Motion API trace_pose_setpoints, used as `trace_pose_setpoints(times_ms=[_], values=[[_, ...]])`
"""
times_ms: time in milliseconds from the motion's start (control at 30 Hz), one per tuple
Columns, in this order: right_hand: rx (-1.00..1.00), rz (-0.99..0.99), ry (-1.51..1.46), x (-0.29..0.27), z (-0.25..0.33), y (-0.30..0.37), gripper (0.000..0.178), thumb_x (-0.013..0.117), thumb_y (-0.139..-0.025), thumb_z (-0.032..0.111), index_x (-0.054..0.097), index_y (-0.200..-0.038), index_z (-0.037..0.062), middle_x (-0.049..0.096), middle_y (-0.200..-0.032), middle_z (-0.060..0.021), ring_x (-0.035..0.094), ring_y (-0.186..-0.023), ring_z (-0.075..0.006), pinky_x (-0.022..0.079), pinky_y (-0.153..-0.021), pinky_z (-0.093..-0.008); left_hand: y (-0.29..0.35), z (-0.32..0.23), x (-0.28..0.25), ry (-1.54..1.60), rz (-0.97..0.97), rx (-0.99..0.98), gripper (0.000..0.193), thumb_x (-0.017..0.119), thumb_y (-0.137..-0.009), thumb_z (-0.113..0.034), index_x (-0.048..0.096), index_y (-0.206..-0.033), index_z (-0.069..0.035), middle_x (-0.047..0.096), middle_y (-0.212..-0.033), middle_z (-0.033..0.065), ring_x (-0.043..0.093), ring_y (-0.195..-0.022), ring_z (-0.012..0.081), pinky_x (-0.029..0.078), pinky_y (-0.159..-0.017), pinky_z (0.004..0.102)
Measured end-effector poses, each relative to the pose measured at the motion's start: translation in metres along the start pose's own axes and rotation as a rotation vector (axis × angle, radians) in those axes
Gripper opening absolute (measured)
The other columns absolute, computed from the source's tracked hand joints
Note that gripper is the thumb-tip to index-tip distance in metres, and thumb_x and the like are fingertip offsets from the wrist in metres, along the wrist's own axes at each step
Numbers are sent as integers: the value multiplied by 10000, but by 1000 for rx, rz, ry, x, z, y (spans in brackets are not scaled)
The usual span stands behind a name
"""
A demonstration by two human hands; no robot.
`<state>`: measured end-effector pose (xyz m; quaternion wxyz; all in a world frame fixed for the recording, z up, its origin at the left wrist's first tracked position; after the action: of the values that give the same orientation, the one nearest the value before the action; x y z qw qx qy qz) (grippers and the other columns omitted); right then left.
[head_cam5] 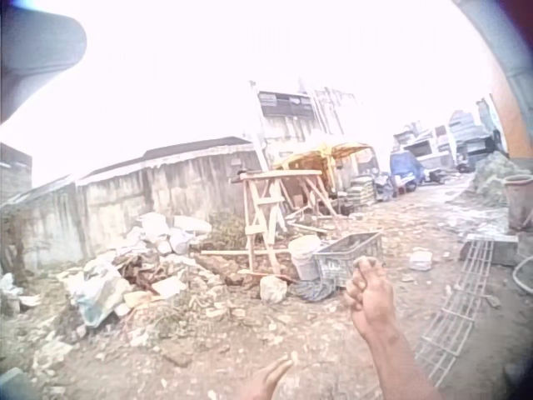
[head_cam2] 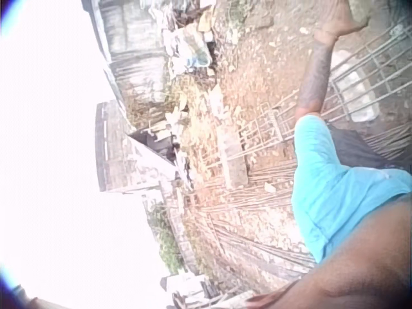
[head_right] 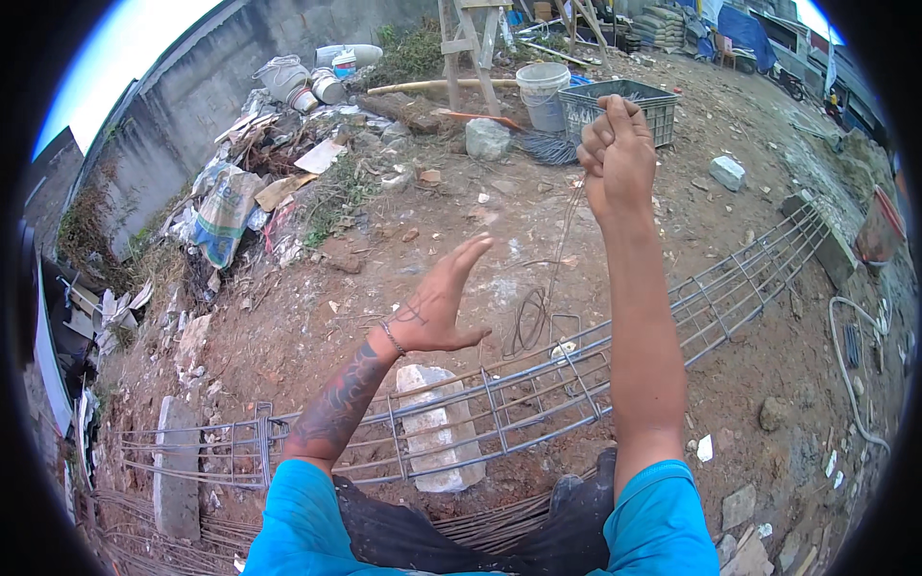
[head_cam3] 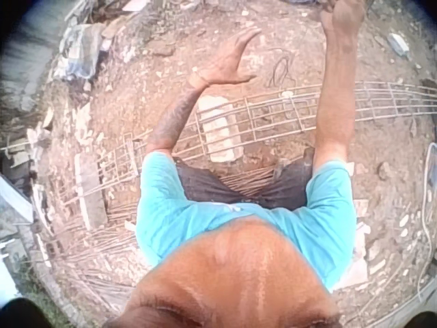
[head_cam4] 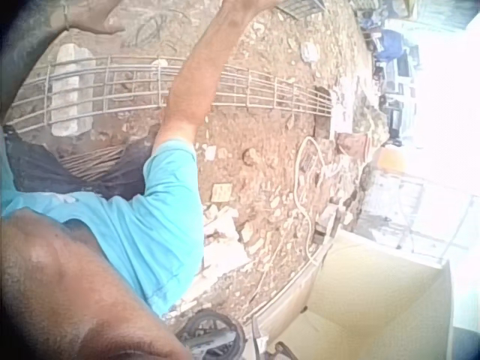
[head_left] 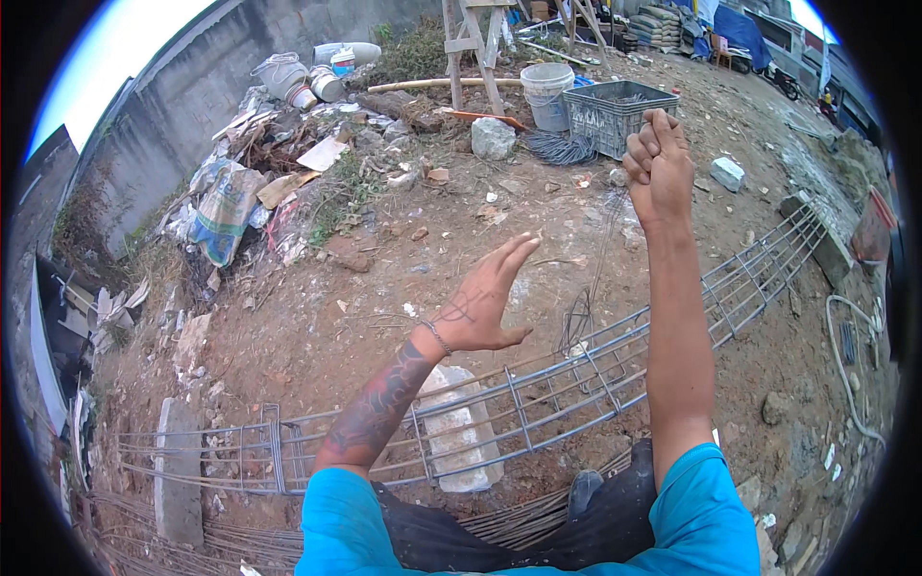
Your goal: The person ties steel reinforcement bars together with tie wire using pliers.
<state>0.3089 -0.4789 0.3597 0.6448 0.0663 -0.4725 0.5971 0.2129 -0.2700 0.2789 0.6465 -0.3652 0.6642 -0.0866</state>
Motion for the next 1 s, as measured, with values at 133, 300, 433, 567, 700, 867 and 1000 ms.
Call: trace_pose_setpoints(times_ms=[133, 300, 433, 567, 700, 867, 1000], values=[[-9, 106, 66, 28, -9, 23, 135, 504, -987, 196, 524, -937, 71, 362, -621, 54, 294, -492, -29, 228, -405, -195, 11, 51, 62, 1317, 114, -704, 952, 649, -810, -525, 140, -1480, -80, 335, -1447, 215, 375, -1328, 367, 330, -1077, 481], [-97, -46, 35, 27, -11, 34, 145, 531, -973, 196, 514, -911, 66, 373, -604, 64, 288, -472, -23, 208, -393, -198, -18, -29, 104, 1306, 90, -749, 644, 507, -947, -434, 368, -1338, 58, 566, -1199, 177, 550, -1155, 263, 401, -1018, 397], [-79, -140, 95, 11, -6, 26, 127, 541, -964, 174, 507, -912, 62, 386, -611, 63, 298, -471, -21, 212, -391, -199, -4, -21, 103, 1180, 204, -783, 475, 412, -1006, -316, 427, -1287, 66, 624, -1081, 152, 558, -1115, 224, 389, -1011, 373], [-23, -289, 215, -11, -16, 22, 115, 549, -953, 147, 494, -910, 56, 398, -616, 54, 306, -465, -21, 224, -389, -203, 4, -18, 80, 1289, 81, -725, 498, 382, -1009, -336, 438, -1301, 64, 643, -992, 124, 547, -1108, 213, 316, -1050, 348], [-47, -333, 213, -10, -21, 19, 126, 544, -954, 142, 484, -900, 46, 404, -613, 48, 303, -455, -24, 222, -381, -209, 1, -30, 67, 1681, -118, -478, 604, 471, -963, -413, 411, -1332, 61, 633, -1049, 124, 546, -1106, 229, 312, -1052, 363], [-71, -321, 190, -13, -24, 19, 127, 546, -954, 144, 486, -897, 47, 409, -615, 44, 297, -450, -24, 217, -381, -212, 3, -20, 76, 1173, 2, -739, 584, 498, -963, -419, 432, -1307, 47, 624, -997, 103, 593, -977, 218, 423, -943, 348], [-79, -192, 116, 11, -25, 25, 128, 547, -954, 148, 493, -895, 49, 403, -610, 45, 288, -448, -24, 214, -388, -210, 22, -8, 108, 1516, 38, -1023, 485, 476, -978, -419, 514, -1152, 32, 625, -858, 86, 603, -766, 138, 486, -678, 274]])
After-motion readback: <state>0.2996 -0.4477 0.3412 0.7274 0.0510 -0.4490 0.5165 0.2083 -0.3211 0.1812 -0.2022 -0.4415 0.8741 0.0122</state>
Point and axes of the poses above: each hand's wrist, its own y-axis away from the middle knuckle, its own x-axis out of the palm, z = x × y, the point moved 9 cm from there along -y, towards the middle knuckle
